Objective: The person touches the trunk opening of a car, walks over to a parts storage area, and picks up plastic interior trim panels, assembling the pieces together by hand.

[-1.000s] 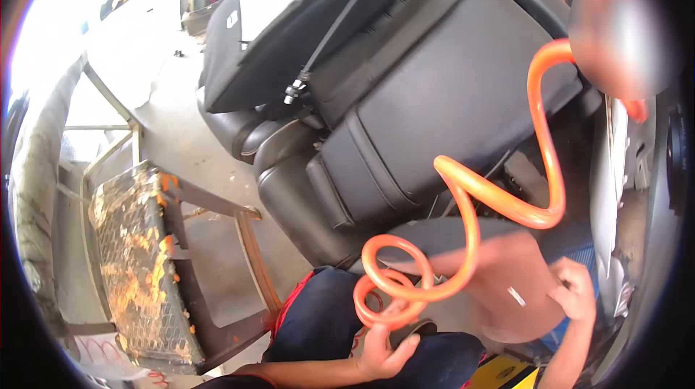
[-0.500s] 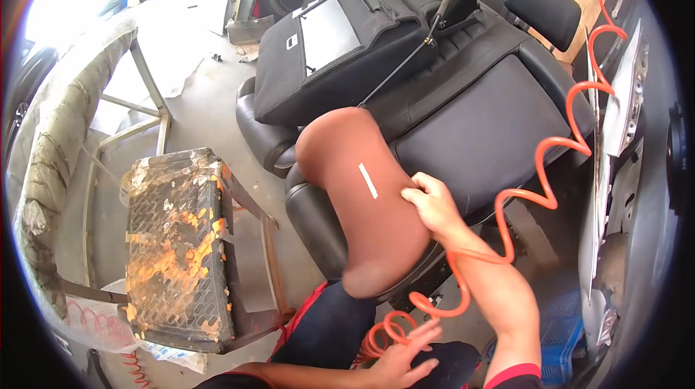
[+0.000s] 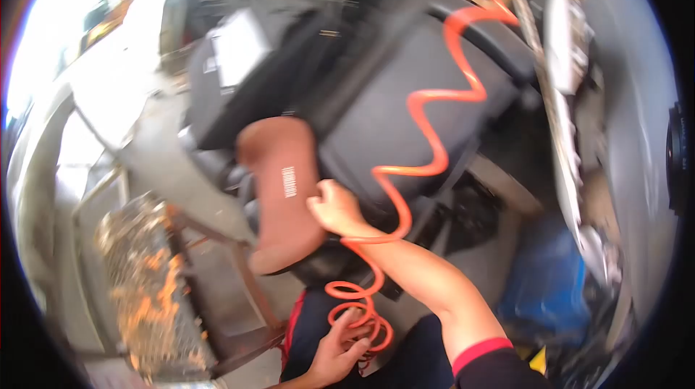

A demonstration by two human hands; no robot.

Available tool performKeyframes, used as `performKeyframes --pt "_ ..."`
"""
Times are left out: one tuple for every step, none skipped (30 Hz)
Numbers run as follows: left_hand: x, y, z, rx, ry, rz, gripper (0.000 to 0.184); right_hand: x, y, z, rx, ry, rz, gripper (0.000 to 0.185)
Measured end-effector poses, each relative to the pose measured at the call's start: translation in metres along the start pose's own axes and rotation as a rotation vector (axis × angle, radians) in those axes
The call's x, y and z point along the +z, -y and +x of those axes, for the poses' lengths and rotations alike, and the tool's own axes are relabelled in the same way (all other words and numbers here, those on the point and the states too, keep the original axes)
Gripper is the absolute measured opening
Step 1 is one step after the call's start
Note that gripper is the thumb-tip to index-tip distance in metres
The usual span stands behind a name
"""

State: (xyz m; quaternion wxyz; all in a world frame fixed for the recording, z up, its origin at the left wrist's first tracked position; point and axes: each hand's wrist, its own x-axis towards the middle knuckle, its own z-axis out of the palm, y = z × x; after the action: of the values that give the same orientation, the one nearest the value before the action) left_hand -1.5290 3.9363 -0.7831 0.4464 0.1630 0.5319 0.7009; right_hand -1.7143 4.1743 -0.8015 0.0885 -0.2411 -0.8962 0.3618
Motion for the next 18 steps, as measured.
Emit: performKeyframes --pt "0.007 0.001 0.003 -0.091 0.031 -0.062 0.070 -0.001 -0.013 -0.008 -0.119 -0.075 0.080 0.044" --pt "0.013 0.011 0.004 -0.081 0.050 -0.089 0.069 -0.007 -0.021 -0.014 -0.139 -0.057 0.213 0.044" --pt "0.013 0.029 0.008 -0.036 0.090 0.010 0.070 -0.023 -0.029 -0.026 -0.171 -0.043 0.345 0.043" --pt "0.013 0.042 0.013 -0.039 0.136 0.090 0.072 -0.049 -0.039 -0.038 -0.115 0.077 0.522 0.039" --pt "0.018 0.051 0.017 -0.032 0.165 0.164 0.074 -0.072 -0.049 -0.050 -0.079 0.207 0.710 0.034" --pt "0.043 0.020 0.029 -0.129 0.119 0.033 0.058 -0.093 -0.066 -0.063 0.021 0.230 0.842 0.031" --pt "0.040 0.040 0.036 -0.013 0.161 0.183 0.058 -0.111 -0.086 -0.079 0.111 0.263 0.974 0.027" --pt "0.040 0.061 0.046 0.028 0.152 0.163 0.056 -0.118 -0.125 -0.090 0.092 0.260 0.965 0.033" --pt "0.042 0.076 0.055 0.068 0.141 0.150 0.054 -0.111 -0.177 -0.103 0.061 0.198 0.999 0.032" --pt "0.051 0.076 0.070 0.097 0.153 0.211 0.050 -0.121 -0.215 -0.124 0.037 0.187 1.024 0.031" --pt "0.062 0.078 0.079 0.085 0.170 0.235 0.047 -0.122 -0.245 -0.147 0.133 0.039 0.935 0.028" --pt "0.079 0.087 0.089 0.052 0.239 0.212 0.043 -0.128 -0.281 -0.172 0.404 0.052 0.963 0.025" --pt "0.091 0.093 0.094 0.019 0.296 0.186 0.040 -0.116 -0.325 -0.193 0.512 0.072 0.975 0.025" --pt "0.107 0.094 0.100 -0.002 0.338 0.220 0.037 -0.111 -0.353 -0.213 0.578 0.034 0.893 0.025" --pt "0.120 0.093 0.105 -0.017 0.373 0.256 0.035 -0.107 -0.376 -0.229 0.638 0.022 0.951 0.025" --pt "0.123 0.091 0.111 0.173 0.304 0.477 0.028 -0.101 -0.394 -0.239 0.672 -0.037 0.967 0.024" --pt "0.125 0.073 0.123 0.479 0.197 0.749 0.023 -0.095 -0.414 -0.247 0.709 -0.040 0.952 0.025" --pt "0.115 0.070 0.129 0.516 -0.033 0.733 0.021 -0.089 -0.434 -0.250 0.750 -0.052 0.941 0.026"
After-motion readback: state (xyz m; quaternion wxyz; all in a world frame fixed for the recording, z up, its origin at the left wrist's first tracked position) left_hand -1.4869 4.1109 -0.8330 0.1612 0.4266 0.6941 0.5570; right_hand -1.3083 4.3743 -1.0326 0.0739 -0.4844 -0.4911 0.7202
